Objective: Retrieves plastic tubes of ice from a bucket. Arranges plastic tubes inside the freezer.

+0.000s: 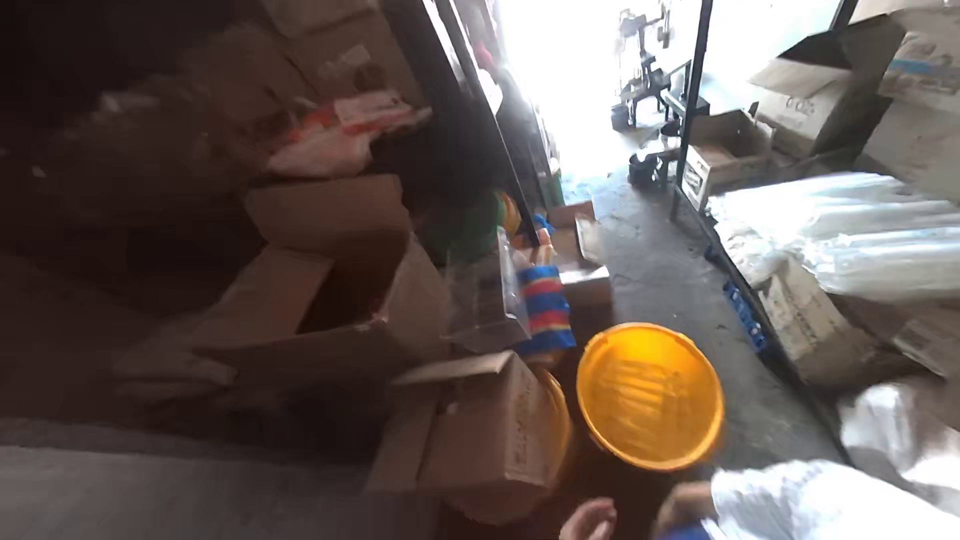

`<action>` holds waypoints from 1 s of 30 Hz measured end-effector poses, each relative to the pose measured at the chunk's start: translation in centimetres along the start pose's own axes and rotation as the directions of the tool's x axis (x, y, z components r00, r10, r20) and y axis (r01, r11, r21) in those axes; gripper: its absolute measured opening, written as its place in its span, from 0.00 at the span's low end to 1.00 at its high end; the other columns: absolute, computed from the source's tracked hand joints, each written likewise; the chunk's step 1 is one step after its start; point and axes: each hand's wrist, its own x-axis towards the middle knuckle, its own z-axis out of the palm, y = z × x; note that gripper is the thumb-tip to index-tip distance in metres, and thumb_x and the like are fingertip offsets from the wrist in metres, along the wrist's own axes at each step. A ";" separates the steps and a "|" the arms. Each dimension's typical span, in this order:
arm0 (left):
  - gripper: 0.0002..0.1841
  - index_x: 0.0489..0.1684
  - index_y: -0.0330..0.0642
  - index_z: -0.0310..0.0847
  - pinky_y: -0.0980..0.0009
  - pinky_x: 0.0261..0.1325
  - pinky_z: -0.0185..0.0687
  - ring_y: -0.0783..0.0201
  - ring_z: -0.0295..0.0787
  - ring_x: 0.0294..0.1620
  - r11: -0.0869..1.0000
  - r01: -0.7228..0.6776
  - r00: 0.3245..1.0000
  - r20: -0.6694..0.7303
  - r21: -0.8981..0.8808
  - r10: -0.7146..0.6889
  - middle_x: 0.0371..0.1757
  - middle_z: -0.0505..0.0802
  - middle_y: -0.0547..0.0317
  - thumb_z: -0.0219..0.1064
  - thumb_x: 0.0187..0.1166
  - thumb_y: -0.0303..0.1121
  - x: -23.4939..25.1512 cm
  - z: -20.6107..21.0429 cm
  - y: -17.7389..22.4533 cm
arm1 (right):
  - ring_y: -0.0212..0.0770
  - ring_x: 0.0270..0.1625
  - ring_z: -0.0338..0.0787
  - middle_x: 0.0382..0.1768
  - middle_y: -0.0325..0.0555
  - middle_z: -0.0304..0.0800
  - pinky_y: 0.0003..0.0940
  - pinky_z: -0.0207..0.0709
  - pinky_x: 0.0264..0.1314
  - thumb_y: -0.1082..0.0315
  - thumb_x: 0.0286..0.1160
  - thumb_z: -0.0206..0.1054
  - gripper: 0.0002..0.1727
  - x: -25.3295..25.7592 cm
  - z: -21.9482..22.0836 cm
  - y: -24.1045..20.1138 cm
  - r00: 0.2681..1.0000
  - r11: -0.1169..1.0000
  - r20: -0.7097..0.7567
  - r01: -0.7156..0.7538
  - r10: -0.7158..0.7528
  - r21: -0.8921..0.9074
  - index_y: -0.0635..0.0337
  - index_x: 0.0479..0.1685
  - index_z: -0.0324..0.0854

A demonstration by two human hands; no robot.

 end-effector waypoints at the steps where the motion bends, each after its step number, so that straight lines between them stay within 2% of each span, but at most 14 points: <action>1: 0.22 0.73 0.28 0.76 0.61 0.74 0.81 0.59 0.87 0.67 0.999 0.028 0.993 0.110 0.036 -0.032 0.70 0.88 0.44 0.61 0.84 0.30 1.5 2.6 -1.4 | 0.49 0.66 0.89 0.59 0.57 0.92 0.50 0.77 0.75 0.52 0.70 0.77 0.26 0.0 -1.1 1.6 0.998 0.999 -0.043 -0.051 0.051 -0.013 0.67 0.56 0.89; 2: 0.23 0.76 0.29 0.75 0.62 0.78 0.78 0.59 0.85 0.72 0.996 0.053 0.968 0.241 0.078 -0.070 0.73 0.86 0.43 0.62 0.84 0.31 2.6 5.1 -2.3 | 0.49 0.65 0.89 0.59 0.56 0.93 0.52 0.77 0.74 0.48 0.64 0.81 0.30 -0.5 -2.2 2.3 0.986 0.986 -0.033 -0.163 0.162 -0.034 0.66 0.55 0.90; 4: 0.23 0.80 0.31 0.72 0.61 0.84 0.67 0.58 0.77 0.80 0.979 0.125 0.848 0.494 0.163 -0.191 0.80 0.80 0.41 0.55 0.90 0.32 4.6 8.9 -2.8 | 0.47 0.62 0.88 0.58 0.53 0.91 0.53 0.76 0.71 0.47 0.68 0.78 0.29 -0.9 -4.8 1.9 0.914 0.914 0.068 -0.394 0.401 -0.095 0.62 0.61 0.88; 6: 0.23 0.80 0.34 0.74 0.59 0.87 0.63 0.57 0.74 0.82 0.957 0.205 0.764 0.577 0.205 -0.287 0.80 0.80 0.43 0.51 0.93 0.37 6.1 10.8 -2.7 | 0.43 0.43 0.88 0.44 0.49 0.91 0.48 0.82 0.50 0.48 0.76 0.71 0.24 0.1 -8.2 2.4 0.862 0.866 0.090 -0.494 0.500 -0.080 0.59 0.57 0.87; 8: 0.25 0.77 0.43 0.79 0.53 0.85 0.66 0.58 0.78 0.79 0.876 0.304 0.716 0.517 0.374 -0.469 0.76 0.85 0.48 0.53 0.92 0.48 6.8 11.6 -1.9 | 0.44 0.40 0.87 0.44 0.52 0.90 0.49 0.82 0.47 0.48 0.87 0.61 0.25 2.0 -10.7 4.5 0.888 0.894 0.112 -0.447 0.445 -0.006 0.62 0.63 0.83; 11: 0.25 0.76 0.50 0.81 0.42 0.79 0.71 0.50 0.82 0.76 0.623 0.329 0.720 0.238 0.709 -0.652 0.72 0.88 0.49 0.55 0.90 0.53 9.0 12.2 -0.7 | 0.48 0.43 0.88 0.52 0.60 0.89 0.48 0.82 0.49 0.59 0.93 0.53 0.21 5.7 -12.9 7.2 0.952 0.949 -0.141 -0.239 0.270 0.203 0.68 0.66 0.79; 13: 0.24 0.83 0.50 0.74 0.46 0.81 0.68 0.49 0.77 0.80 0.555 0.286 0.825 0.093 0.781 -0.557 0.78 0.83 0.51 0.57 0.90 0.43 10.8 12.2 -0.2 | 0.47 0.42 0.88 0.53 0.59 0.88 0.45 0.82 0.45 0.61 0.93 0.51 0.19 8.9 -14.3 8.0 0.902 0.917 -0.326 -0.154 0.282 0.368 0.67 0.65 0.78; 15: 0.21 0.76 0.46 0.81 0.49 0.76 0.75 0.49 0.84 0.74 0.625 0.186 0.964 -0.018 0.758 -0.265 0.72 0.89 0.51 0.62 0.86 0.35 12.3 12.2 -1.2 | 0.47 0.43 0.89 0.53 0.58 0.87 0.44 0.83 0.47 0.62 0.93 0.51 0.19 13.0 -16.1 9.2 0.849 0.914 -0.434 -0.128 0.302 0.385 0.67 0.66 0.77; 17: 0.17 0.64 0.43 0.90 0.51 0.65 0.86 0.51 0.93 0.61 0.661 0.023 0.995 -0.084 0.750 0.061 0.60 0.95 0.52 0.67 0.79 0.30 13.6 12.5 -3.7 | 0.54 0.59 0.89 0.62 0.63 0.87 0.51 0.81 0.64 0.64 0.89 0.56 0.20 18.1 -17.3 11.7 0.830 0.949 -0.474 -0.196 0.294 0.246 0.67 0.71 0.77; 19: 0.15 0.57 0.46 0.93 0.58 0.63 0.88 0.58 0.95 0.57 0.650 -0.111 0.972 -0.054 0.751 0.228 0.55 0.97 0.58 0.67 0.75 0.30 15.4 12.7 -6.6 | 0.62 0.76 0.81 0.73 0.68 0.81 0.58 0.71 0.80 0.63 0.85 0.62 0.26 22.6 -19.5 13.7 0.768 0.927 -0.522 -0.331 0.372 0.174 0.65 0.80 0.72; 21: 0.13 0.53 0.47 0.94 0.62 0.64 0.87 0.61 0.95 0.55 0.672 -0.166 0.969 -0.006 0.722 0.246 0.53 0.98 0.61 0.66 0.75 0.30 16.3 12.9 -9.2 | 0.65 0.85 0.70 0.82 0.72 0.70 0.58 0.63 0.87 0.62 0.85 0.62 0.34 25.4 -21.7 15.8 0.604 0.842 -0.597 -0.464 0.527 0.275 0.69 0.87 0.62; 23: 0.13 0.51 0.46 0.95 0.63 0.64 0.87 0.61 0.95 0.54 0.722 -0.157 0.982 0.029 0.673 0.186 0.51 0.98 0.59 0.67 0.75 0.28 16.7 12.7 -11.2 | 0.63 0.88 0.66 0.85 0.72 0.63 0.54 0.62 0.89 0.56 0.86 0.63 0.41 27.7 -23.7 18.0 0.434 0.773 -0.649 -0.461 0.625 0.437 0.72 0.90 0.51; 26: 0.13 0.50 0.44 0.95 0.62 0.65 0.87 0.60 0.96 0.53 0.773 -0.085 0.996 0.037 0.629 0.079 0.50 0.98 0.57 0.67 0.74 0.25 17.0 12.1 -13.5 | 0.69 0.88 0.63 0.87 0.74 0.57 0.60 0.64 0.86 0.50 0.76 0.74 0.55 31.0 -24.4 22.1 0.340 0.759 -0.680 -0.344 0.649 0.552 0.66 0.95 0.42; 30: 0.13 0.49 0.44 0.96 0.63 0.64 0.86 0.60 0.96 0.53 0.787 -0.050 0.998 0.057 0.615 0.019 0.49 0.98 0.57 0.67 0.73 0.23 17.7 11.5 -15.1 | 0.71 0.86 0.65 0.85 0.72 0.61 0.68 0.65 0.81 0.48 0.67 0.78 0.56 33.9 -24.3 25.1 0.224 0.725 -0.736 -0.495 0.638 0.478 0.61 0.93 0.51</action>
